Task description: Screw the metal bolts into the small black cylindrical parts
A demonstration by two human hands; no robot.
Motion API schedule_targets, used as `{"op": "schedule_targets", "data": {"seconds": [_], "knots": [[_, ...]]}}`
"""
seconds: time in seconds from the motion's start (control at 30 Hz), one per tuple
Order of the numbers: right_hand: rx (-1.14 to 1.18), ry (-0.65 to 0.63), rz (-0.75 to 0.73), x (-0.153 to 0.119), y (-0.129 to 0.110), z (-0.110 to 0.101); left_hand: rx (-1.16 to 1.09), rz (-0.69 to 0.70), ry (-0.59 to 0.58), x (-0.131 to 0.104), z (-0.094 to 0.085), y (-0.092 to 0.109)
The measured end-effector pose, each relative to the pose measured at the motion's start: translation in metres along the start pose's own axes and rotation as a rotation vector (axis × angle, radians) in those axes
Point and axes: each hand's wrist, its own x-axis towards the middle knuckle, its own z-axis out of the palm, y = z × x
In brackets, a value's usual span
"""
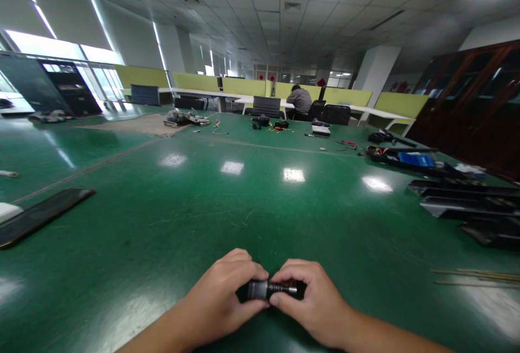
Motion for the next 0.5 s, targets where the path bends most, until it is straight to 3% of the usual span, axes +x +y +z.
{"op": "schedule_targets", "data": {"seconds": [0.5], "knots": [[-0.014,-0.025,0.016,0.0003,-0.0013,-0.001,-0.016,-0.044,-0.039,-0.0028,-0.0017,-0.0009]]}}
